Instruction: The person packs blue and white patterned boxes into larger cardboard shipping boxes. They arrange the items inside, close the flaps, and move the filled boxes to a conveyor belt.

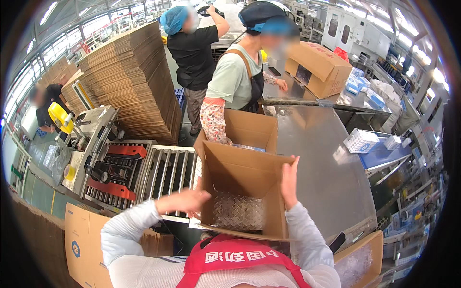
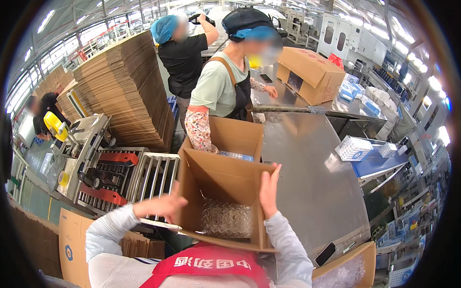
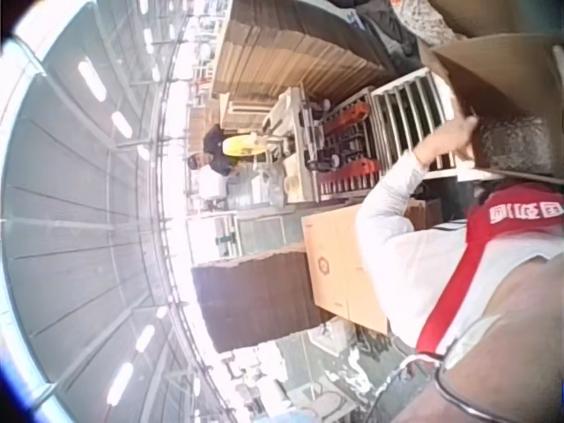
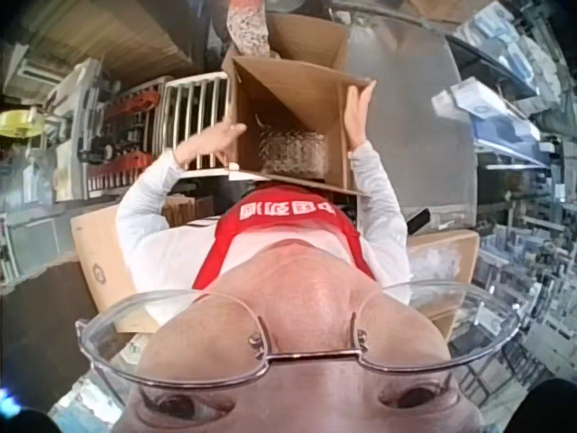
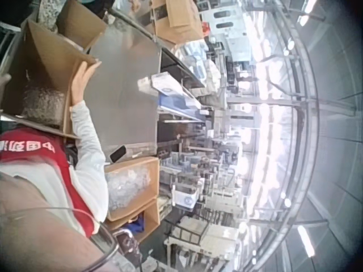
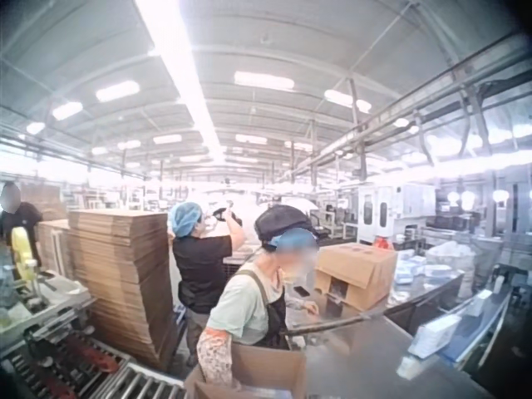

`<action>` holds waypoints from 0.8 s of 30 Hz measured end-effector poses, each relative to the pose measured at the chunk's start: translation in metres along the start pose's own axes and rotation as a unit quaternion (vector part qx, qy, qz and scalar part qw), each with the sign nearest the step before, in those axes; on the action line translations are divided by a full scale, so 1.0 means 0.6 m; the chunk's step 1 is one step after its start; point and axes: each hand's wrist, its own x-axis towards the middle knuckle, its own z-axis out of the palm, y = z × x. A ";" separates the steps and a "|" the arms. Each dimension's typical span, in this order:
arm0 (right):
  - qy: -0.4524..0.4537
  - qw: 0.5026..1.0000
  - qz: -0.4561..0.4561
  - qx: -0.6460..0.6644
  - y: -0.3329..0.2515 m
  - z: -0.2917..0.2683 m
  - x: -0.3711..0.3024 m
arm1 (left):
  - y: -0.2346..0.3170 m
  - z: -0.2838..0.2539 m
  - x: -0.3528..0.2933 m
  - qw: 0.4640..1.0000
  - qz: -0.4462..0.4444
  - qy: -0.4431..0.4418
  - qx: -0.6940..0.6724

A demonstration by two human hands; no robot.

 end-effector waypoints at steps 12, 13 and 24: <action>-0.110 0.952 -0.166 -0.231 0.107 -0.111 -0.078 | 0.007 0.139 -0.034 0.912 0.213 0.023 0.350; -0.155 0.930 -0.192 -0.271 0.101 -0.116 -0.086 | 0.004 0.124 -0.017 0.879 0.272 0.155 0.361; 0.071 0.990 0.061 -0.102 0.406 0.000 -0.163 | -0.335 -0.056 0.070 0.889 0.232 0.312 0.242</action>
